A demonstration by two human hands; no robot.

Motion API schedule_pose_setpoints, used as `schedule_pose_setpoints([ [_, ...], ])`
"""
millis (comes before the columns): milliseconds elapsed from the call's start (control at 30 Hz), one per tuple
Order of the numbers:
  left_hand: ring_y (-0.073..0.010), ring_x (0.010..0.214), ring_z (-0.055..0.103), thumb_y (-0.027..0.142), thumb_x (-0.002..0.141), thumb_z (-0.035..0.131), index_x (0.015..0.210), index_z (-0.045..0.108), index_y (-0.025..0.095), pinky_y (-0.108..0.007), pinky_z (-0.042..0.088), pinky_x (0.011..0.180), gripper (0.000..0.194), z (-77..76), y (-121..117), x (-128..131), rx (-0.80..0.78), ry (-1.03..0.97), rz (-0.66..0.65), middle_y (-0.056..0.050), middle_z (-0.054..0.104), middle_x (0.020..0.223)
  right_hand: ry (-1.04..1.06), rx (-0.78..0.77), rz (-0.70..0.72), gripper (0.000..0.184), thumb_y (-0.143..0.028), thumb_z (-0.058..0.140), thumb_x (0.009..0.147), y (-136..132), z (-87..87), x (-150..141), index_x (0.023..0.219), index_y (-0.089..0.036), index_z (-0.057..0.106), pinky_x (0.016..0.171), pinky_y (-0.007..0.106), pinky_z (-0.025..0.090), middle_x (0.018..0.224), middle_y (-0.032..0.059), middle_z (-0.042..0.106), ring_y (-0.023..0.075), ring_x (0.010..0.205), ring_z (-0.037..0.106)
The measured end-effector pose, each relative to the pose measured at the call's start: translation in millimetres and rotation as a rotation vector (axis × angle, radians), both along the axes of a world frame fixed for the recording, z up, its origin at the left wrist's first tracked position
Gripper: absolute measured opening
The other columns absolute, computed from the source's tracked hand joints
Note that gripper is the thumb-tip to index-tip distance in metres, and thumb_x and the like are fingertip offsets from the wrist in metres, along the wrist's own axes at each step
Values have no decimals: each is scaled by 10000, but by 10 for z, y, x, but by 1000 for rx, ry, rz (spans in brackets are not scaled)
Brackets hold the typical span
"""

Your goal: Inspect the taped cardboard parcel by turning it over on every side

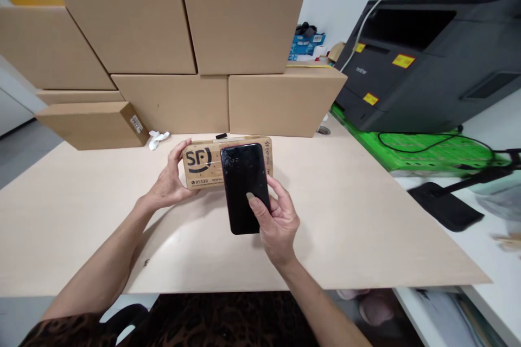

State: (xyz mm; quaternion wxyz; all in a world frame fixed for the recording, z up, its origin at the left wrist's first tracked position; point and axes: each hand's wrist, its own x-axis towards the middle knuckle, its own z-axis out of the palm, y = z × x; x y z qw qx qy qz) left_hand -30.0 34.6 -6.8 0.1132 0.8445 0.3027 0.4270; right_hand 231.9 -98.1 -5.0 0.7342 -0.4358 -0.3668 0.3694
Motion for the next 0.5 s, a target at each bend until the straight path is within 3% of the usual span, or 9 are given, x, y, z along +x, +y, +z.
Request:
schedule_pose_setpoints([
  [133,-461,1577,434,294,720,930,1713,133,291,-697,435,1264,1273,6,-1,3,41,17,-20,-234,353,1715,-1,16,-23,502,-356,919,822,19,-7,-121,1281,-275,733,829,463,738,954,12,881,228,811,845],
  [500,-475,1565,440,250,739,901,1718,124,289,-733,423,1255,1250,21,-29,12,10,24,-19,-252,326,1720,-26,6,-29,488,-399,901,833,144,26,-170,1274,-274,735,909,495,720,954,8,873,225,865,839],
])
